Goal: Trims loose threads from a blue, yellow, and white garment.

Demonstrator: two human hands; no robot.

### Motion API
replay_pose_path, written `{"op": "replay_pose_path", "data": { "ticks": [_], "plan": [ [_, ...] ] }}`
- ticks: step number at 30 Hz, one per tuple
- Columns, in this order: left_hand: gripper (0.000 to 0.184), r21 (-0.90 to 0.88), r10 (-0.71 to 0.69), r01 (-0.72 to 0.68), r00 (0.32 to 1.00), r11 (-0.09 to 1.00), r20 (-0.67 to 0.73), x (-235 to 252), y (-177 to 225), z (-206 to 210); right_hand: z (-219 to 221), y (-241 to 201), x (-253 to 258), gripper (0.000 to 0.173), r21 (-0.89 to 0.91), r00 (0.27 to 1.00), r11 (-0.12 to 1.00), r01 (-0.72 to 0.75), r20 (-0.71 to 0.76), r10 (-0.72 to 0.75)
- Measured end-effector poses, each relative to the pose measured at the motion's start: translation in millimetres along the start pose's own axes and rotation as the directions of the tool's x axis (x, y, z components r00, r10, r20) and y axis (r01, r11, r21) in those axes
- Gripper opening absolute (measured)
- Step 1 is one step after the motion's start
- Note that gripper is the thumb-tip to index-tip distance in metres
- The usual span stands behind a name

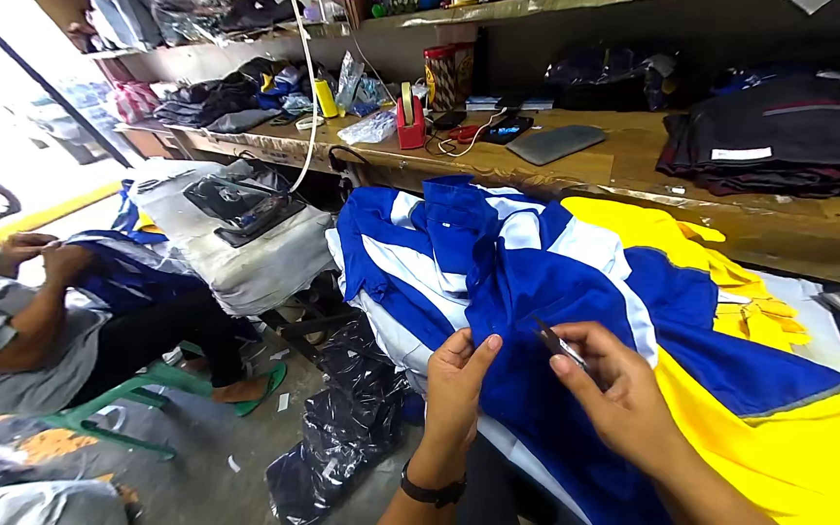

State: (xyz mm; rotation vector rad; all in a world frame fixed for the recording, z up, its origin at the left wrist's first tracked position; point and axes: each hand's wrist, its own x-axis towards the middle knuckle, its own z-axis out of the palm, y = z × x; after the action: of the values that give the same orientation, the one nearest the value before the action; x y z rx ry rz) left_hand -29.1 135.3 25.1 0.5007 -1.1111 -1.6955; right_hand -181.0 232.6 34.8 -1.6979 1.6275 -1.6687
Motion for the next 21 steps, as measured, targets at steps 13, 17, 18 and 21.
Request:
{"op": "replay_pose_path", "data": {
  "ticks": [13,17,18,21],
  "plan": [
    [0.01,0.081,0.197,-0.198,0.98,0.977,0.026,-2,-13,-17,19,-6,-6,0.044,0.594,0.737,0.458,-0.661,0.629,0.248],
    [0.011,0.108,0.223,-0.228,0.973,0.967,0.059,-1,-16,-19,21,-5,-4,0.044,0.572,0.738,0.492,-0.656,0.622,0.261],
    [0.011,0.11,0.227,-0.233,0.972,0.966,0.063,-1,-16,-19,21,-4,-3,0.044,0.568,0.739,0.498,-0.655,0.62,0.264],
    [0.011,0.113,0.235,-0.242,0.969,0.964,0.07,-1,-17,-19,20,-4,-3,0.044,0.559,0.736,0.508,-0.656,0.624,0.264]
  ]
}}
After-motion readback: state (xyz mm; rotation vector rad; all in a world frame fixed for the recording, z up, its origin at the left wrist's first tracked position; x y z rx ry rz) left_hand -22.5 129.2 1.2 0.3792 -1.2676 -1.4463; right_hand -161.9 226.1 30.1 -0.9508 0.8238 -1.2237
